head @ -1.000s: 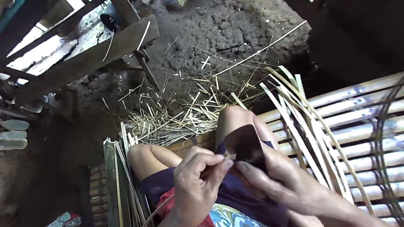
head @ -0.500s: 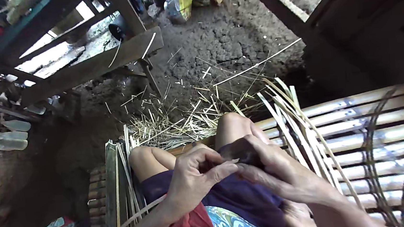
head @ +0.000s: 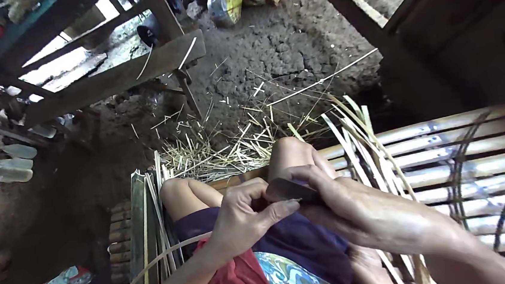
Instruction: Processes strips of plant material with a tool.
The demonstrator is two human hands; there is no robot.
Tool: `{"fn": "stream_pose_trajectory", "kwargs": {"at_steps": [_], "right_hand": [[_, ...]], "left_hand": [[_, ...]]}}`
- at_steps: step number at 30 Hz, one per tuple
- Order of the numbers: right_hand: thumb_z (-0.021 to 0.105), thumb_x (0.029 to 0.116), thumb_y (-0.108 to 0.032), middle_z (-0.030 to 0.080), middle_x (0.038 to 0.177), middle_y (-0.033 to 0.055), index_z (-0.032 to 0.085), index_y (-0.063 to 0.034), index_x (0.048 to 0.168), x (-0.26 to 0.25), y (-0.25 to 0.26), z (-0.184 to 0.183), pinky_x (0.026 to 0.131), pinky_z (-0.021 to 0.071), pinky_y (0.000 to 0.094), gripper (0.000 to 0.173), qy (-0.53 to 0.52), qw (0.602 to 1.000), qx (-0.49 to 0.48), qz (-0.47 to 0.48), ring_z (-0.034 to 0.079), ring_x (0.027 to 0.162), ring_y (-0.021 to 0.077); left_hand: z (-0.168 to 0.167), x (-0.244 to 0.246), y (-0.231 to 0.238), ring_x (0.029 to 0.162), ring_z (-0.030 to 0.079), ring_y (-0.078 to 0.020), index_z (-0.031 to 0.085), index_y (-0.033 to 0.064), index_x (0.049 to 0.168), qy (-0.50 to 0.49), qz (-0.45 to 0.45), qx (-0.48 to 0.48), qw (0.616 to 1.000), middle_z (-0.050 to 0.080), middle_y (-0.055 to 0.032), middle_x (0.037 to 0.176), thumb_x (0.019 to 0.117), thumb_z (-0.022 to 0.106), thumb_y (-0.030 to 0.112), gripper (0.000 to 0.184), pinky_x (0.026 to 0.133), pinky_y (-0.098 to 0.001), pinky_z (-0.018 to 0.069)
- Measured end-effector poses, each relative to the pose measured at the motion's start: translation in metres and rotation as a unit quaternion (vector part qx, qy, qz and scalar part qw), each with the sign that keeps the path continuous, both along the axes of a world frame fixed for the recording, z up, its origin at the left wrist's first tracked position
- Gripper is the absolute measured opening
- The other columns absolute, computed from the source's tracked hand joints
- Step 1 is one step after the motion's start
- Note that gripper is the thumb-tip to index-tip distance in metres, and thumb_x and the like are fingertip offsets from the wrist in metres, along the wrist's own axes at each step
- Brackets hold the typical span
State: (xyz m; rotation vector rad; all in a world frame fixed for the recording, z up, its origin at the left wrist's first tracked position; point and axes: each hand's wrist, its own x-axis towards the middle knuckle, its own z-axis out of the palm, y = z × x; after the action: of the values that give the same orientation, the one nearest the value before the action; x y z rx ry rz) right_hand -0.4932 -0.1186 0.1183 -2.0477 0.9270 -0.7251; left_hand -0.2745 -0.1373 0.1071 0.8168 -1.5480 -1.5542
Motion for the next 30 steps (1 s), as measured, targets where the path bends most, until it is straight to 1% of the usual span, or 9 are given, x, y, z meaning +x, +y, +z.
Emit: {"fn": "stream_pose_trajectory", "kwargs": {"at_steps": [4,6,8,10,14,18,23,26,30], "right_hand": [[0.051,0.1053,-0.046,0.062,0.082,-0.0106,0.059,-0.0155,0.121,-0.010,-0.009,-0.015,0.064,0.0495,0.0109,0.036,-0.104,0.992,0.064,-0.014,0.057,0.071,-0.0090],[0.062,0.1013,-0.040,0.063,0.072,-0.0151,0.067,-0.0181,0.096,-0.007,-0.013,-0.025,0.055,0.0495,0.0080,0.023,-0.249,0.966,0.064,-0.035,0.057,0.062,-0.0102],[0.066,0.1006,-0.032,0.068,0.074,-0.0159,0.072,-0.0206,0.095,0.002,-0.016,-0.032,0.056,0.0526,0.0088,0.015,-0.348,0.936,0.046,-0.042,0.062,0.062,-0.0090],[0.065,0.1005,-0.029,0.067,0.074,-0.0145,0.072,-0.0192,0.094,0.017,-0.024,-0.037,0.058,0.0539,0.0115,0.014,-0.353,0.928,-0.032,-0.116,0.062,0.063,-0.0074],[0.066,0.0996,-0.035,0.066,0.070,-0.0109,0.070,-0.0144,0.087,0.032,-0.035,-0.050,0.057,0.0539,0.0152,0.024,-0.322,0.907,-0.115,-0.248,0.061,0.061,-0.0050],[0.064,0.1008,-0.034,0.064,0.069,-0.0136,0.070,-0.0189,0.091,0.037,-0.030,-0.059,0.055,0.0524,0.0136,0.019,-0.367,0.903,-0.055,-0.218,0.059,0.059,-0.0060],[0.060,0.1023,-0.037,0.066,0.073,-0.0205,0.070,-0.0354,0.100,0.008,-0.005,-0.054,0.053,0.0509,0.0106,0.011,-0.376,0.876,-0.085,-0.289,0.060,0.059,-0.0088],[0.060,0.1035,-0.036,0.063,0.071,-0.0140,0.065,-0.0201,0.097,0.010,-0.019,-0.060,0.056,0.0529,0.0141,0.018,-0.263,0.902,-0.135,-0.316,0.060,0.061,-0.0061],[0.058,0.1032,-0.042,0.064,0.072,-0.0159,0.066,-0.0239,0.095,0.012,-0.030,-0.059,0.057,0.0538,0.0153,0.021,-0.239,0.924,-0.113,-0.276,0.060,0.062,-0.0060]], "left_hand": [[0.021,0.006,-0.007,0.072,0.062,0.0041,0.068,-0.0037,0.103,-0.050,-0.082,-0.003,0.995,0.067,0.0017,0.090,0.0999,0.065,0.015,0.019,0.064,-0.0139,0.0547],[0.028,0.007,-0.019,0.092,0.064,0.0016,0.072,-0.0070,0.108,-0.047,-0.135,-0.118,0.983,0.070,-0.0060,0.103,0.1072,0.051,0.035,0.047,0.082,-0.0165,0.0550],[0.015,-0.016,-0.031,0.097,0.065,0.0009,0.073,0.0039,0.099,0.033,-0.073,-0.172,0.982,0.071,-0.0001,0.100,0.1089,0.038,0.045,0.055,0.087,-0.0189,0.0536],[0.005,-0.052,-0.040,0.083,0.065,0.0064,0.073,0.0168,0.105,0.161,0.002,-0.076,0.984,0.073,0.0122,0.092,0.1090,0.040,0.044,0.043,0.076,-0.0145,0.0541],[0.000,-0.086,-0.048,0.052,0.054,0.0060,0.066,0.0253,0.097,0.256,0.090,0.078,0.959,0.057,0.0138,0.063,0.1094,0.043,0.037,0.029,0.049,-0.0112,0.0469],[-0.008,-0.083,-0.045,0.052,0.051,0.0050,0.057,0.0271,0.080,0.290,0.103,0.114,0.945,0.049,0.0136,0.059,0.1045,0.049,0.050,0.034,0.050,-0.0119,0.0461],[-0.047,-0.048,-0.065,0.047,0.047,0.0010,0.051,0.0214,0.083,0.330,0.300,0.168,0.879,0.044,0.0131,0.052,0.1122,0.027,0.041,0.042,0.056,-0.0151,0.0462],[-0.048,-0.054,-0.047,0.061,0.062,-0.0007,0.057,0.0221,0.100,0.289,0.136,0.280,0.905,0.060,0.0105,0.063,0.1017,0.012,0.069,0.065,0.065,-0.0185,0.0544],[-0.026,-0.062,-0.033,0.058,0.051,0.0002,0.054,0.0216,0.077,0.208,0.019,0.250,0.945,0.054,0.0101,0.064,0.1109,0.024,0.038,0.048,0.058,-0.0173,0.0451]]}}
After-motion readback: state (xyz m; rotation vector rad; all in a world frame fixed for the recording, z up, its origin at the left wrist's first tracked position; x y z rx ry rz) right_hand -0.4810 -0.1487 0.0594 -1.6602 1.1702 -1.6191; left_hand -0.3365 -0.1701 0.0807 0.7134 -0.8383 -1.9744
